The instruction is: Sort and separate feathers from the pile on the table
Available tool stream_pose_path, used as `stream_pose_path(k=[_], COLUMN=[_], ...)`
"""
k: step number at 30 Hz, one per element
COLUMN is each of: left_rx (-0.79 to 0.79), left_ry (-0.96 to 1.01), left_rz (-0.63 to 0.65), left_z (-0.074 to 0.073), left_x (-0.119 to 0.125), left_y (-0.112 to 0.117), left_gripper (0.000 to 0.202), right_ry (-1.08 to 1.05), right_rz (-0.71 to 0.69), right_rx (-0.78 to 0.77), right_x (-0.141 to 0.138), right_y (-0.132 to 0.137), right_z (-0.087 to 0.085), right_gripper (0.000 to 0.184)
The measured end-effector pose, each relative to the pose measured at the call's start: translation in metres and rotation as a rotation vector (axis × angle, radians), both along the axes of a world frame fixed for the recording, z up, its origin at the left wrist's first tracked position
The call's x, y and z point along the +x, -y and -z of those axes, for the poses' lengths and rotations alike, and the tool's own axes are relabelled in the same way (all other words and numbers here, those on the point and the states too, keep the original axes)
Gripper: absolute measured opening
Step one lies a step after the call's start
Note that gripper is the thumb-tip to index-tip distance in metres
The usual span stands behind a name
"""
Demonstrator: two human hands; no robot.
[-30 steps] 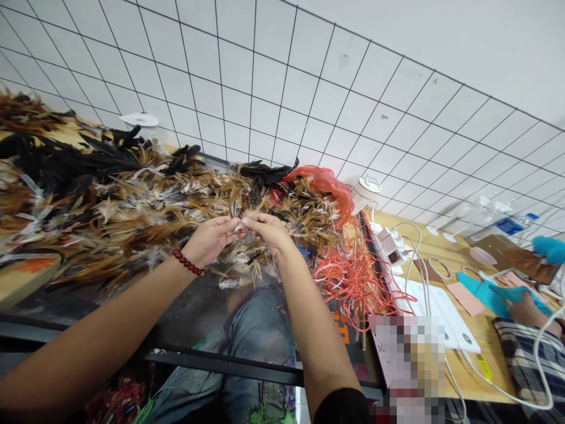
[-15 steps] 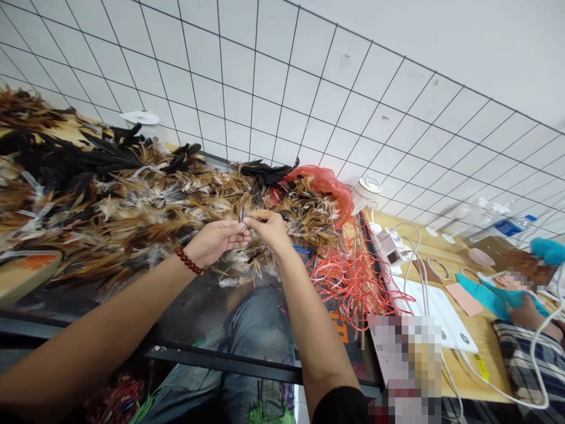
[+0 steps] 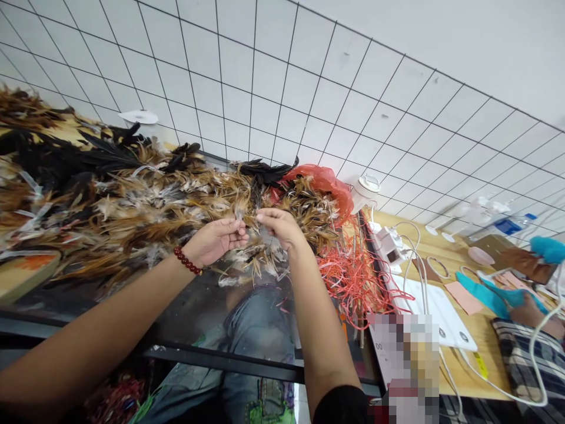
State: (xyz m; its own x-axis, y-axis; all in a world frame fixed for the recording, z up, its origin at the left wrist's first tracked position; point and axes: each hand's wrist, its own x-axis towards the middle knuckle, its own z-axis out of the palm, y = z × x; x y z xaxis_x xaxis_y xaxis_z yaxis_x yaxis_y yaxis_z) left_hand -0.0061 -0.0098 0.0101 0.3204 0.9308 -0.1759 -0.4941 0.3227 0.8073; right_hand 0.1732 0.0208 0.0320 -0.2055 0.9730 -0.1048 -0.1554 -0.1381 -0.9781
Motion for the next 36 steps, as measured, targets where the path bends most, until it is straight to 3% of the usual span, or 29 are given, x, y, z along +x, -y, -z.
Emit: stream_pose_path(k=[2,4,6,8,13,18,20,24,29,33,36], left_rx=[-0.007,-0.031,-0.063,-0.077,-0.011,-0.013,-0.035,-0.032,-0.028,-0.022,0.017], left_ry=[0.024,0.016,-0.008,-0.039,-0.120,-0.092,-0.004,0.073,0.069,0.046,0.021], left_rz=[0.092,0.174,0.223,0.238,0.173,0.093,0.035,-0.037,-0.012,-0.015,-0.056], left_z=[-0.001,0.000,0.001,0.002,0.005,0.007,0.006,0.006,0.008,0.007,0.004], left_x=[-0.001,-0.002,-0.002,-0.001,0.003,0.003,0.001,-0.002,-0.001,-0.001,-0.002], left_y=[0.000,0.001,0.001,0.002,0.002,-0.001,-0.003,-0.006,-0.007,-0.006,-0.005], left_gripper=[0.010,0.012,0.013,0.011,0.014,0.007,0.004,0.006,0.011,0.009,0.010], right_ry=[0.001,-0.053,-0.080,-0.070,0.040,0.086,0.133,0.417,0.758,0.765,0.585], right_rz=[-0.282,-0.401,-0.353,-0.208,0.052,-0.050,-0.077,-0.040,0.016,0.053,0.017], right_rx=[-0.076,-0.098,-0.102,-0.089,-0.003,0.061,0.175,0.461,0.727,0.718,0.541], right_x=[-0.004,-0.010,-0.016,-0.020,-0.025,-0.027,-0.026,-0.024,-0.025,-0.028,-0.027], right_y=[0.005,0.009,0.010,0.008,0.005,0.007,0.007,0.008,0.011,0.011,0.009], right_z=[0.003,0.005,0.005,0.005,0.007,0.007,0.006,0.005,0.004,0.005,0.005], right_gripper=[0.043,0.044,0.045,0.043,0.039,0.041,0.043,0.068,0.069,0.068,0.069])
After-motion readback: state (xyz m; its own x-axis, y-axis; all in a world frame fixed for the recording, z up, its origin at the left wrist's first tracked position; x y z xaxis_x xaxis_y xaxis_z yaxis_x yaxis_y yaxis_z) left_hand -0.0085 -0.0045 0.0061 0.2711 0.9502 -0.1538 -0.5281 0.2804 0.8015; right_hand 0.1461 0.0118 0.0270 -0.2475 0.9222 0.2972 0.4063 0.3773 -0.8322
